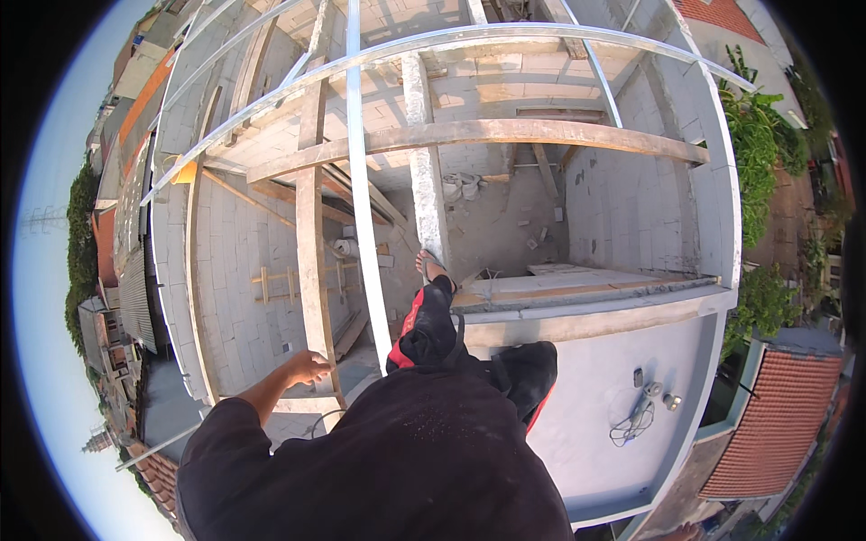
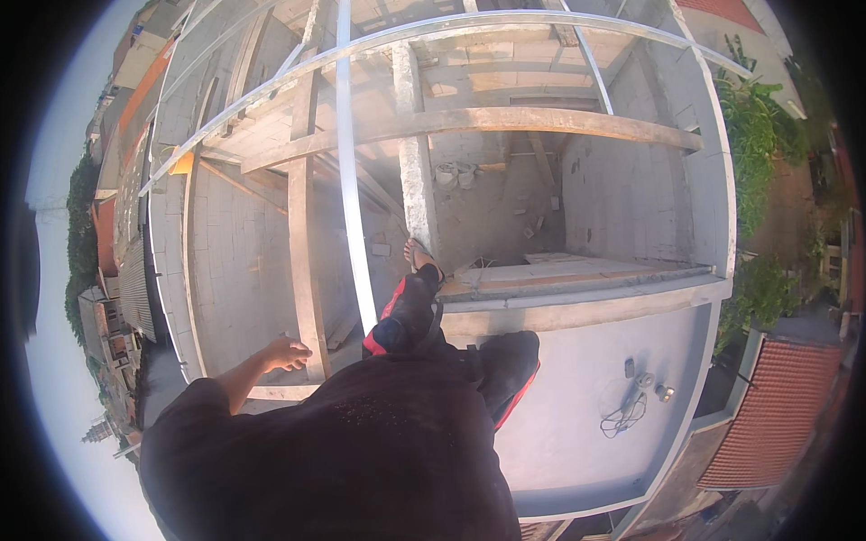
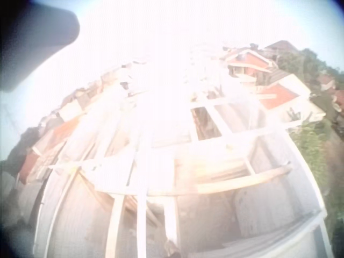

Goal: The person walks across a rooftop construction site, picks up a long white metal profile, and uses a hand saw to cut it to size. The person positions the profile against a wall and saws through it, then moves to another section to repeat the cutting process.

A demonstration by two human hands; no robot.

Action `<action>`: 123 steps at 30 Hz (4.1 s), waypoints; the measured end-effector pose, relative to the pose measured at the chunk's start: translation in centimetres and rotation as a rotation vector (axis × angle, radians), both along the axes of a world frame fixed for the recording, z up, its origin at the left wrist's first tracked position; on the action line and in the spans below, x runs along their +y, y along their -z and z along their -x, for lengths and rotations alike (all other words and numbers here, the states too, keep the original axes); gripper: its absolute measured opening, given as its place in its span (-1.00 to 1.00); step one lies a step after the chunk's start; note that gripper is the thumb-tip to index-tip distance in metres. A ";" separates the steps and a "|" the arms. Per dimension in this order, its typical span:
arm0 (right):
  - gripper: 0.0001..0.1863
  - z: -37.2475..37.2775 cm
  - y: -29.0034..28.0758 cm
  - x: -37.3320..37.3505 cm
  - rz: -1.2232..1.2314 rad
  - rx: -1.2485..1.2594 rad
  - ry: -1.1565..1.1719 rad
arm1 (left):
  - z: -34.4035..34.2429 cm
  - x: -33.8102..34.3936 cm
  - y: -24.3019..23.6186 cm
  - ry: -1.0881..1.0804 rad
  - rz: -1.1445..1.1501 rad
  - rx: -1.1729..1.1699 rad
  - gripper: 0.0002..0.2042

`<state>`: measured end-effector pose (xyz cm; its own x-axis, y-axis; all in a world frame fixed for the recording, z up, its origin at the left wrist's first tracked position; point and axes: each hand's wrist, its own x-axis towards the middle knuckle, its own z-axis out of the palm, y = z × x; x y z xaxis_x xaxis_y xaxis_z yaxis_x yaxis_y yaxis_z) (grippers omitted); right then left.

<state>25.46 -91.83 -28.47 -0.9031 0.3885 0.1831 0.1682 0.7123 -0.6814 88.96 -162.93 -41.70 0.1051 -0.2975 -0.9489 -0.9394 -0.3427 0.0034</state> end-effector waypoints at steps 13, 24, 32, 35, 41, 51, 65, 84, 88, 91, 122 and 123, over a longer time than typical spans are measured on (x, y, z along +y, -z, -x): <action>0.03 -4.4 23.9 -42.0 0.277 -0.881 -0.548 | 15.1 -0.5 18.3 -0.060 0.498 0.702 -0.39; -0.20 11.9 29.7 -39.5 0.211 -1.003 -1.079 | -4.5 5.8 17.2 -0.519 0.621 0.099 -0.42; -0.50 -2.1 23.3 -57.0 0.114 -0.836 -0.784 | -4.7 0.0 21.0 -0.411 0.368 0.208 -0.46; -0.48 -4.6 21.4 -63.7 0.062 -0.849 -0.879 | -5.0 -2.3 20.6 -0.814 0.531 0.329 -0.54; -0.49 -6.0 18.1 -74.6 0.042 -0.818 -1.003 | -5.4 -8.8 19.4 -0.925 0.301 0.412 -0.57; -0.54 -8.2 14.8 -85.0 -0.079 -0.587 -1.164 | -11.5 -10.9 20.8 -1.059 0.287 0.243 -0.63; -0.58 -15.3 30.2 -77.4 0.014 -1.033 -0.804 | -7.6 -20.7 18.8 -1.077 0.345 0.262 -0.59; -0.56 -5.8 28.2 -117.9 0.002 -1.010 -1.094 | -2.2 -46.3 20.2 -1.089 0.330 0.165 -0.58; -0.55 -1.3 28.9 -119.8 -0.054 -1.084 -0.974 | -0.4 -52.2 20.3 -1.209 0.342 0.168 -0.56; -0.53 1.9 27.7 -119.4 -0.053 -1.106 -0.881 | 1.8 -53.0 20.8 -1.245 0.330 0.198 -0.55; -0.53 12.2 12.5 -173.8 -0.176 -0.362 -1.475 | 12.8 -94.7 24.9 -1.172 0.238 0.202 -0.61; -0.56 12.9 11.6 -172.7 -0.225 -0.245 -1.476 | 14.1 -96.3 23.5 -1.166 0.234 0.215 -0.60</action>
<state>12.58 -264.55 -40.05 -0.4623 -0.8816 -0.0948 -0.6796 0.4210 -0.6007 74.87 -259.19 -65.22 0.2716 -0.2956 -0.9159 -0.0386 -0.9543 0.2965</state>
